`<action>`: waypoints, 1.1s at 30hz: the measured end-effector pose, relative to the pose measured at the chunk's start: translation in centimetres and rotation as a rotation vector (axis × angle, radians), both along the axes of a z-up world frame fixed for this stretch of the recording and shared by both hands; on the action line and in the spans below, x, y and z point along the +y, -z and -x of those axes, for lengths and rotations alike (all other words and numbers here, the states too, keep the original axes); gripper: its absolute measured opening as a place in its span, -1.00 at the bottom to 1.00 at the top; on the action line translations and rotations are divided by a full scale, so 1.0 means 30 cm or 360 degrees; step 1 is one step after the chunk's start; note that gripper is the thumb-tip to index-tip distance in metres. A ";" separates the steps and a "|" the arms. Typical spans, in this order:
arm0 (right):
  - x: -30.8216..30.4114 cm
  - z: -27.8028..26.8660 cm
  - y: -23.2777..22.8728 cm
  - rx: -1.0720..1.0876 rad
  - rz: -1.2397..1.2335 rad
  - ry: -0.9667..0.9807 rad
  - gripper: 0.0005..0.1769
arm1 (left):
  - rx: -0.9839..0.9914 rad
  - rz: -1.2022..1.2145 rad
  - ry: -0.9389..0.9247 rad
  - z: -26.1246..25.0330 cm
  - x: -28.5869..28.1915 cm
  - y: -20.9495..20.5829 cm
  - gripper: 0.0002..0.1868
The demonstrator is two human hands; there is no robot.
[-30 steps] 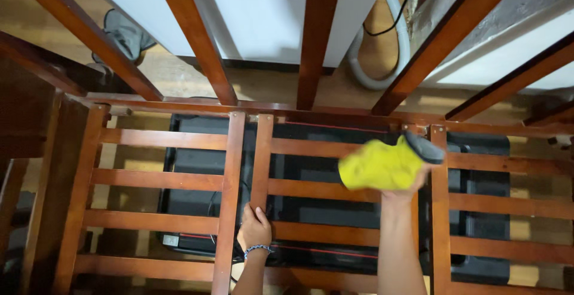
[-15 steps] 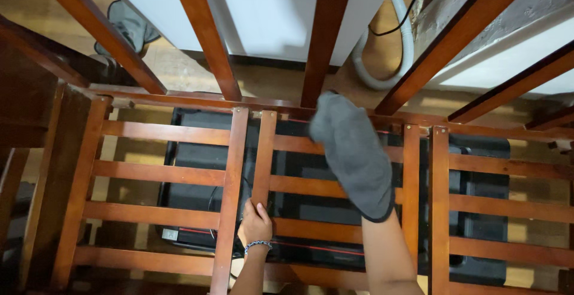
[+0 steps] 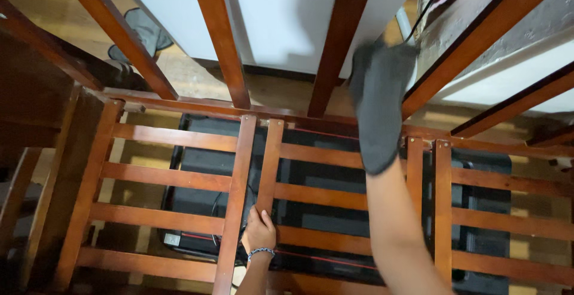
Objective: The person wipes the wooden slats and frame of a furniture piece using a cloth, reaching between the slats to clean the surfaces and joints.
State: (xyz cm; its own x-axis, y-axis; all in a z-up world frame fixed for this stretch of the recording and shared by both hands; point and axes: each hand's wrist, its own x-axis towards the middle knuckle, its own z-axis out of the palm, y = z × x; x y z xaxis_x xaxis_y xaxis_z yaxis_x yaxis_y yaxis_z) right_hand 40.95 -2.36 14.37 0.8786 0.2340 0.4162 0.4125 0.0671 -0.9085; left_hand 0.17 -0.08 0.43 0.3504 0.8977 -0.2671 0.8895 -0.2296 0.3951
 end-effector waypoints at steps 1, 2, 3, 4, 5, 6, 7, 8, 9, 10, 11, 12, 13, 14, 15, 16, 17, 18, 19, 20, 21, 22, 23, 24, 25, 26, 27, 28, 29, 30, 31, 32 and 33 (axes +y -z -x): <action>0.070 -0.081 -0.002 -0.0049 -0.0011 0.0042 -0.41 | -0.0005 0.0013 0.0005 0.004 -0.001 0.003 -0.50; 0.138 -0.154 -0.005 -0.0108 -0.0017 0.0081 -0.41 | -0.0008 0.0028 0.0007 0.006 -0.002 0.006 -0.50; 0.206 -0.219 -0.009 -0.0159 -0.0016 0.0113 -0.41 | -0.0026 0.0008 0.0002 0.004 -0.001 0.011 -0.50; 0.261 -0.265 -0.009 -0.0206 -0.0008 0.0141 -0.41 | -0.0041 -0.0007 -0.0003 0.005 -0.002 0.017 -0.50; 0.309 -0.300 -0.008 -0.0247 0.0000 0.0166 -0.42 | -0.0055 -0.0023 -0.0008 0.006 -0.003 0.022 -0.51; 0.349 -0.324 -0.005 -0.0290 0.0021 0.0192 -0.42 | -0.0066 -0.0040 -0.0006 0.008 -0.005 0.025 -0.50; 0.376 -0.333 0.002 -0.0327 0.0047 0.0214 -0.42 | -0.0076 -0.0056 -0.0004 0.007 -0.008 0.027 -0.50; 0.414 -0.344 0.002 -0.0379 0.0066 0.0251 -0.42 | -0.0084 -0.0075 -0.0002 0.007 -0.005 0.027 -0.49; 0.435 -0.348 0.004 -0.0420 0.0088 0.0273 -0.43 | -0.0071 -0.0061 -0.0003 0.004 -0.002 0.026 -0.50; 0.448 -0.344 0.009 -0.0472 0.0111 0.0309 -0.43 | -0.0057 -0.0045 0.0002 0.004 -0.002 0.022 -0.51; 0.453 -0.335 0.017 -0.0525 0.0130 0.0342 -0.43 | -0.0043 -0.0029 0.0007 0.006 -0.002 0.018 -0.52; 0.437 -0.314 0.035 -0.0579 0.0156 0.0380 -0.43 | -0.0026 -0.0011 0.0000 0.006 -0.003 0.012 -0.52; 0.424 -0.297 0.055 -0.0637 0.0181 0.0422 -0.43 | -0.0009 0.0007 -0.0007 0.005 -0.004 0.007 -0.52; 0.407 -0.275 0.085 -0.0697 0.0202 0.0458 -0.44 | 0.0004 0.0024 -0.0014 0.001 -0.004 0.005 -0.53; 0.388 -0.242 0.129 -0.0716 0.0212 0.0467 -0.44 | -0.0019 0.0025 -0.0007 -0.002 -0.005 0.004 -0.53; 0.375 -0.205 0.184 -0.0738 0.0212 0.0469 -0.44 | -0.0039 0.0020 -0.0008 -0.001 -0.002 0.004 -0.53; 0.359 -0.171 0.247 -0.0660 0.0182 0.0396 -0.44 | -0.0059 0.0015 -0.0009 0.000 0.002 0.008 -0.52; 0.341 -0.140 0.315 -0.0361 -0.0006 0.0170 -0.59 | -0.0065 -0.0029 0.0006 0.001 0.003 0.011 -0.53; 0.332 -0.112 0.385 -0.0064 -0.0189 -0.0060 -0.73 | -0.0072 -0.0073 0.0022 -0.002 0.003 0.017 -0.53; 0.317 -0.087 0.450 0.0107 -0.0257 -0.0071 -0.71 | -0.0074 -0.0110 0.0043 0.004 -0.001 0.019 -0.53; 0.306 -0.070 0.505 0.0278 -0.0325 -0.0081 -0.69 | -0.0065 -0.0098 0.0030 0.010 0.000 0.022 -0.53; 0.291 -0.066 0.546 0.0237 -0.0268 -0.0091 -0.68 | -0.0058 -0.0080 0.0023 0.007 -0.001 0.026 -0.53; 0.279 -0.058 0.574 0.0196 -0.0210 -0.0102 -0.67 | -0.0052 -0.0063 0.0015 0.006 -0.005 0.027 -0.54; 0.271 -0.050 0.589 0.0152 -0.0154 -0.0114 -0.66 | -0.0058 -0.0066 0.0011 0.005 -0.006 0.025 -0.54; 0.259 -0.034 0.595 0.0206 -0.0037 -0.0122 -0.68 | -0.0064 -0.0069 0.0006 0.007 -0.007 0.021 -0.54; 0.249 -0.021 0.590 0.0234 0.0061 -0.0129 -0.69 | -0.0079 -0.0077 0.0002 0.002 -0.003 0.019 -0.54; 0.234 -0.002 0.582 0.0248 0.0170 -0.0146 -0.70 | -0.0086 -0.0072 -0.0002 0.002 -0.005 0.014 -0.54; 0.220 0.018 0.571 0.0274 0.0271 -0.0165 -0.71 | -0.0095 -0.0070 -0.0006 0.002 -0.005 0.009 -0.54; 0.204 0.036 0.562 0.0286 0.0358 -0.0180 -0.71 | -0.0103 -0.0068 -0.0010 0.001 -0.005 0.005 -0.54; 0.188 0.065 0.560 0.0278 0.0449 -0.0194 -0.72 | -0.0107 -0.0069 -0.0006 -0.001 -0.004 0.003 -0.54; 0.174 0.088 0.565 0.0266 0.0539 -0.0206 -0.73 | -0.0111 -0.0070 -0.0002 -0.003 -0.003 0.003 -0.54; 0.166 0.107 0.581 0.0244 0.0622 -0.0213 -0.74 | -0.0110 -0.0072 -0.0001 -0.001 0.000 0.003 -0.54; 0.160 0.108 0.604 0.0225 0.0685 -0.0218 -0.74 | -0.0087 -0.0078 -0.0004 -0.006 0.009 0.007 -0.54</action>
State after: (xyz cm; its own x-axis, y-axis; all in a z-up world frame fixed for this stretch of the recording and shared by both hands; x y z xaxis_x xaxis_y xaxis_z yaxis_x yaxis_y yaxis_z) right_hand 37.72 2.45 -3.76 0.8687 0.4767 0.1344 0.2963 -0.2826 -0.9123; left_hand 0.34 0.19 0.21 0.3608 0.9102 -0.2035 0.8675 -0.2474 0.4316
